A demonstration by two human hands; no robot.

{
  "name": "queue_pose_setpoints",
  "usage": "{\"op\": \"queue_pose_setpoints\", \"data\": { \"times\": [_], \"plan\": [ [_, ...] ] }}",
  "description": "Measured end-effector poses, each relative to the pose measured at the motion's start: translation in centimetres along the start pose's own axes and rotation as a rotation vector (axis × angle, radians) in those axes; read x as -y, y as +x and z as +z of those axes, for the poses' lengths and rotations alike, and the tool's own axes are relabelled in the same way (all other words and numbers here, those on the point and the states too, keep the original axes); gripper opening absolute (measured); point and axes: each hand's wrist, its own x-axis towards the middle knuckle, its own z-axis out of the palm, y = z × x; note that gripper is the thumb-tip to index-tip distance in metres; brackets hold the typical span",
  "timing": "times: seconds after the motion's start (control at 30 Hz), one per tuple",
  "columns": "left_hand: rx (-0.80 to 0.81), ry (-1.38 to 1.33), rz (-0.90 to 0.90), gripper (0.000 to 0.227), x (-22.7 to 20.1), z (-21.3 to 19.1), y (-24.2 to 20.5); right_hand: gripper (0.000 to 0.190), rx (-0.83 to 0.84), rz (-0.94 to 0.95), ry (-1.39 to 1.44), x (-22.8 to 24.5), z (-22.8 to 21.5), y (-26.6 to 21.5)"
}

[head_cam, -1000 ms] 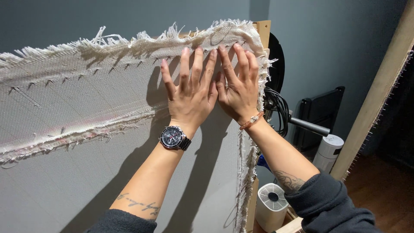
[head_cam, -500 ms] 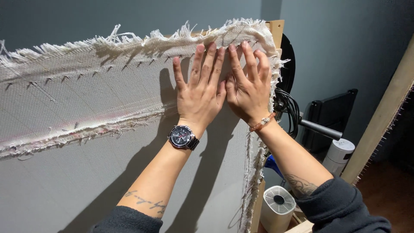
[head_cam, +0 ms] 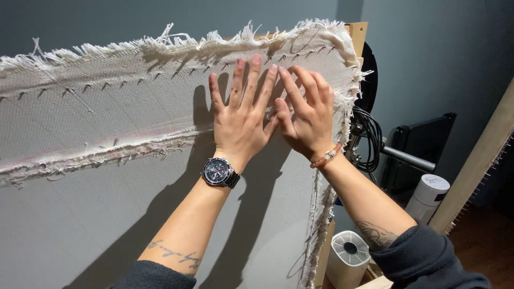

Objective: Stretching and securing rug backing fabric onto a wooden tufting frame by pressing it onto tacks.

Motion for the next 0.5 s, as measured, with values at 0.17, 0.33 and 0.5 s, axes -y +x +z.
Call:
{"op": "queue_pose_setpoints", "data": {
  "times": [0.17,0.33,0.5],
  "plan": [
    [-0.035,0.003,-0.019,0.067,0.6,-0.4,0.0,0.056,0.023,0.041,-0.108,1.5,0.9,0.7],
    [0.005,-0.003,-0.033,0.070,0.8,-0.7,0.3,0.061,0.016,0.065,-0.187,1.5,1.7,0.8],
    [0.017,0.000,-0.026,0.075,0.7,-0.7,0.4,0.060,-0.011,0.042,-0.132,1.8,1.5,0.8]
  ]
}}
